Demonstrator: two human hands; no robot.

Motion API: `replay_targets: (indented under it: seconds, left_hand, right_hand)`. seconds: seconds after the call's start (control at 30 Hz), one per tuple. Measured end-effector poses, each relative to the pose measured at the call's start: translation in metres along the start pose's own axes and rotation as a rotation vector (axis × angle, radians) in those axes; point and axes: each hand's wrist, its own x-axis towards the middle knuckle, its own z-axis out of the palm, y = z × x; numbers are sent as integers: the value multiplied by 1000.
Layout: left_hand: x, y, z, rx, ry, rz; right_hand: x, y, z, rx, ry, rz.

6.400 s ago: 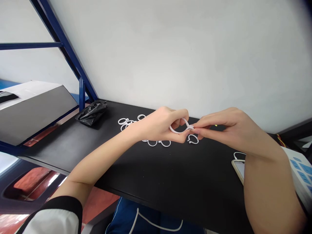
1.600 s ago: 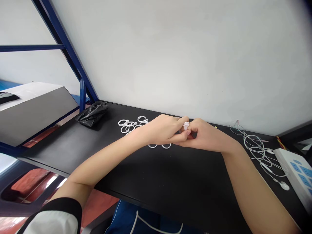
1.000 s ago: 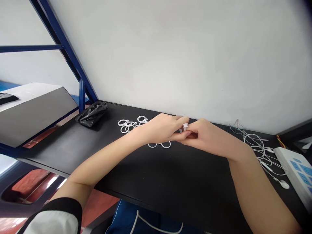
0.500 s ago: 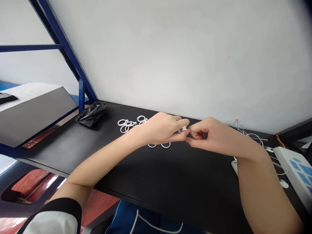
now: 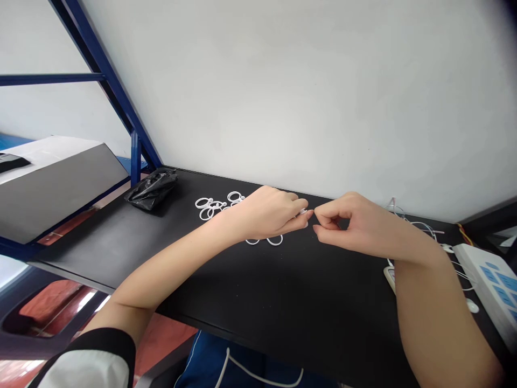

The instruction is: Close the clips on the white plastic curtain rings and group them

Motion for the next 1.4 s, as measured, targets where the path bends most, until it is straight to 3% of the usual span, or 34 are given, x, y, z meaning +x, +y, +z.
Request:
replay_targets:
  seconds: [0.53,0.73,1.1,1.4]
  left_hand:
    - [1,-1,2,81,-36,-31]
    - [2,1,-3,8,-89,-54]
    - [0,1,1,-29,20,-26]
    - [1,-1,-1,9,-57,-38]
  right_hand:
    - [6,-4,1,94,297,-87]
    - [6,-5,0,98,265,-107]
    - [6,-5,1,84,285,-156]
    - [8,-1,4,50,306,-134]
